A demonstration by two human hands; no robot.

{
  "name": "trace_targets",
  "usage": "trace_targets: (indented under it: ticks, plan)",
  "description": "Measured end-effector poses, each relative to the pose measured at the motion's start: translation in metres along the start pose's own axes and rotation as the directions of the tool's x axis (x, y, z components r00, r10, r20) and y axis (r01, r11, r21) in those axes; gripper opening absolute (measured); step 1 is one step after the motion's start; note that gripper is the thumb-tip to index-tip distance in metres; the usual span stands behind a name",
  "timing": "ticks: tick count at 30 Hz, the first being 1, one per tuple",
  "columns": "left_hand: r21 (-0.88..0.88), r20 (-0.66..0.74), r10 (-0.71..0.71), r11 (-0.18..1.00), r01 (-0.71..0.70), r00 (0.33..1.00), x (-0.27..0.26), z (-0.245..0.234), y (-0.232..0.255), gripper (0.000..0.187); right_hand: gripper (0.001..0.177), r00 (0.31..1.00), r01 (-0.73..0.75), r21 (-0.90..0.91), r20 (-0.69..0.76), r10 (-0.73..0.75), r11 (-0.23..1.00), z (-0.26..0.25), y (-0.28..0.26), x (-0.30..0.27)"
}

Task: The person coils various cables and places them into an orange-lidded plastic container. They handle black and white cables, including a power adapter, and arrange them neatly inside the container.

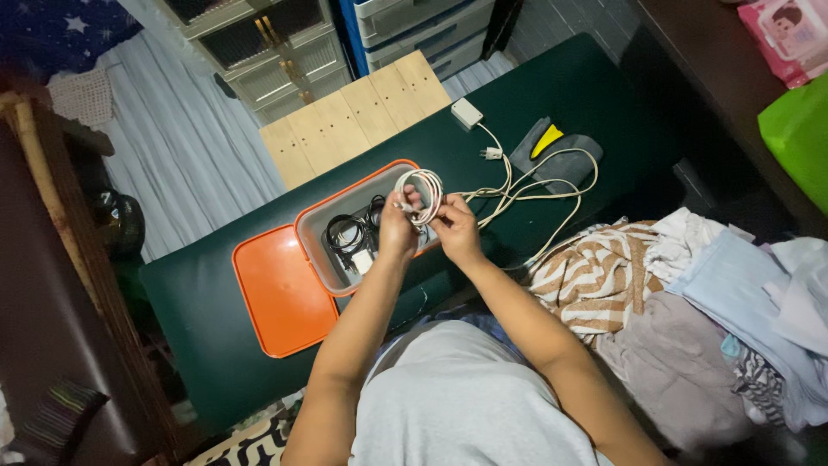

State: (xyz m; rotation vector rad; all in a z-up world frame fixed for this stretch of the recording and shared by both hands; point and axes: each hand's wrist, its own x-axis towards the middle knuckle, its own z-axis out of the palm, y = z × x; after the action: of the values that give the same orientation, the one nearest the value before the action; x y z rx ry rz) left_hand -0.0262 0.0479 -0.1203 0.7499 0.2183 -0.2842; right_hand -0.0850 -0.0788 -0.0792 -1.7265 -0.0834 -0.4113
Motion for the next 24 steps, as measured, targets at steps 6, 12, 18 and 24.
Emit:
trace_targets:
  ticks: [6, 12, 18, 24]
  plan:
    - [0.184, -0.149, 0.123, 0.978, -0.095, 0.981, 0.001, -0.006, -0.019, 0.029, 0.021, 0.990, 0.109, -0.109, 0.096, -0.099, 0.988, 0.002, -0.004, 0.005]
    - [0.143, -0.193, 0.155, 0.981, -0.129, 0.969, 0.017, -0.018, -0.009, 0.026, 0.026, 0.997, 0.045, 0.031, 0.066, -0.047, 0.999, 0.001, -0.001, -0.007]
    - [0.442, 0.008, 0.056, 0.895, -0.054, 0.998, 0.010, -0.014, 0.004, 0.034, 0.044, 0.945, 0.325, -0.337, 0.145, -0.292, 0.884, -0.028, -0.030, 0.028]
    - [0.453, 0.172, -0.103, 0.891, 0.014, 0.980, -0.002, -0.001, 0.018, 0.027, 0.038, 0.891, 0.358, -0.306, 0.394, -0.225, 0.882, -0.032, -0.044, 0.044]
